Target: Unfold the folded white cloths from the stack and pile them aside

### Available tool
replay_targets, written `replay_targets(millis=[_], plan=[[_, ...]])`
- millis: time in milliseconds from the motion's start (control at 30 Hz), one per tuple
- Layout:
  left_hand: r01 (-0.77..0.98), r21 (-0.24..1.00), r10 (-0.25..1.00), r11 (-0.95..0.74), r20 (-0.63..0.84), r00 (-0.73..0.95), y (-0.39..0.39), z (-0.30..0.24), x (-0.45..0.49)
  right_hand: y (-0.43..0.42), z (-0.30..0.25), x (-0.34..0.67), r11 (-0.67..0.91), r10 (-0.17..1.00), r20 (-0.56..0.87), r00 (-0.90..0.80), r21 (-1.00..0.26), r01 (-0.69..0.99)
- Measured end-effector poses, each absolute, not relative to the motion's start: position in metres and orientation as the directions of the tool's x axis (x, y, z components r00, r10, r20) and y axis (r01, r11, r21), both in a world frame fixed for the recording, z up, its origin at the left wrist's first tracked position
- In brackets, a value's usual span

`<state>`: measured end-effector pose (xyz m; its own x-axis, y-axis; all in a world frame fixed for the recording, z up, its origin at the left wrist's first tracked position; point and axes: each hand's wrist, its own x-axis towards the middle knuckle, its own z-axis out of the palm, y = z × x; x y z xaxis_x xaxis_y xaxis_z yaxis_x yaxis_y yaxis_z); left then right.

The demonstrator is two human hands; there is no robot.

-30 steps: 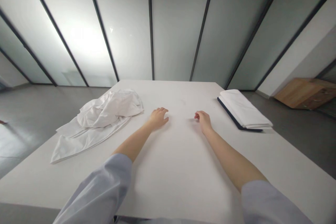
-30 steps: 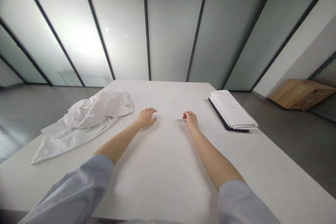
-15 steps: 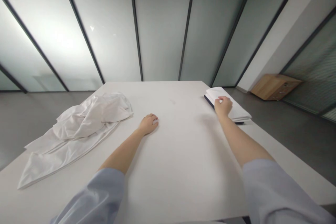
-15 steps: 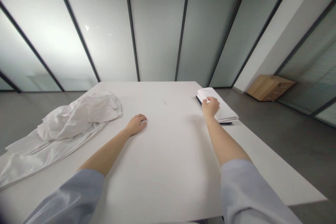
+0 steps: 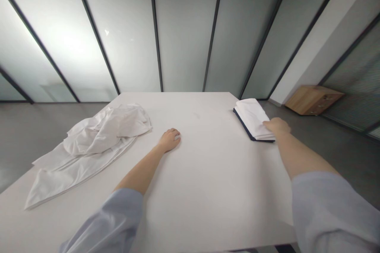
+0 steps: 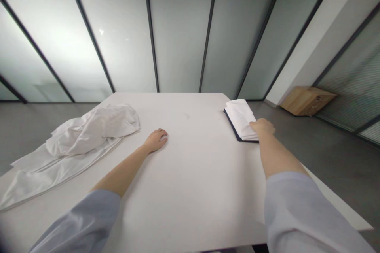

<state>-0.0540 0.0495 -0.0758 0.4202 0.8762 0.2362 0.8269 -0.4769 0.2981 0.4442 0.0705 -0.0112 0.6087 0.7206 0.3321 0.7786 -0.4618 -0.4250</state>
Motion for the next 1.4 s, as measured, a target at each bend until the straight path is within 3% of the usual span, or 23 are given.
replay_targets(millis=[100,267,367,433,500,567,800,933,1067,1200,1400], plan=[[0.833,0.300,0.882,-0.466,0.228,0.412,0.050,-0.076,-0.054,0.077,0.013,0.436,-0.550,0.747,0.186,0.638,-0.367,0.750],[0.834,0.313,0.889,-0.454,0.227,0.398,0.049,-0.078,-0.052,0.086,0.041,0.367,-0.281,0.852,0.346,0.392,-0.328,0.902],[0.809,0.372,0.886,-0.454,0.279,0.369,0.047,-0.077,-0.051,0.086,0.037,0.305,0.073,0.933,0.341,0.117,-0.497,0.865],[0.788,0.394,0.866,-0.473,0.373,0.334,0.045,-0.075,-0.050,0.081,0.024,0.268,0.304,0.952,0.247,-0.178,-0.713,0.632],[0.783,0.358,0.820,-0.509,0.479,0.314,0.043,-0.073,-0.050,0.075,0.004,0.239,0.402,0.904,0.270,-0.331,-0.797,0.450],[0.790,0.290,0.780,-0.540,0.524,0.341,0.041,-0.069,-0.051,0.070,-0.020,0.219,0.432,0.894,0.308,-0.326,-0.786,0.443],[0.852,0.110,0.736,-0.511,0.568,0.368,0.033,-0.058,-0.043,0.066,-0.092,0.197,0.410,0.911,0.287,-0.296,-0.554,0.725],[0.748,0.074,0.708,-0.660,0.396,0.585,0.028,-0.062,-0.038,0.069,-0.101,0.202,0.426,0.891,0.375,-0.256,-0.494,0.758],[0.737,0.089,0.735,-0.670,0.222,0.641,0.026,-0.072,-0.039,0.075,-0.103,0.211,0.373,0.895,0.427,-0.132,-0.553,0.745],[0.778,0.099,0.779,-0.620,0.198,0.595,0.028,-0.075,-0.039,0.078,-0.103,0.214,0.290,0.920,0.392,-0.021,-0.640,0.712],[0.779,0.095,0.782,-0.620,0.163,0.602,0.033,-0.074,-0.039,0.073,-0.099,0.211,0.277,0.926,0.377,-0.007,-0.669,0.690]])
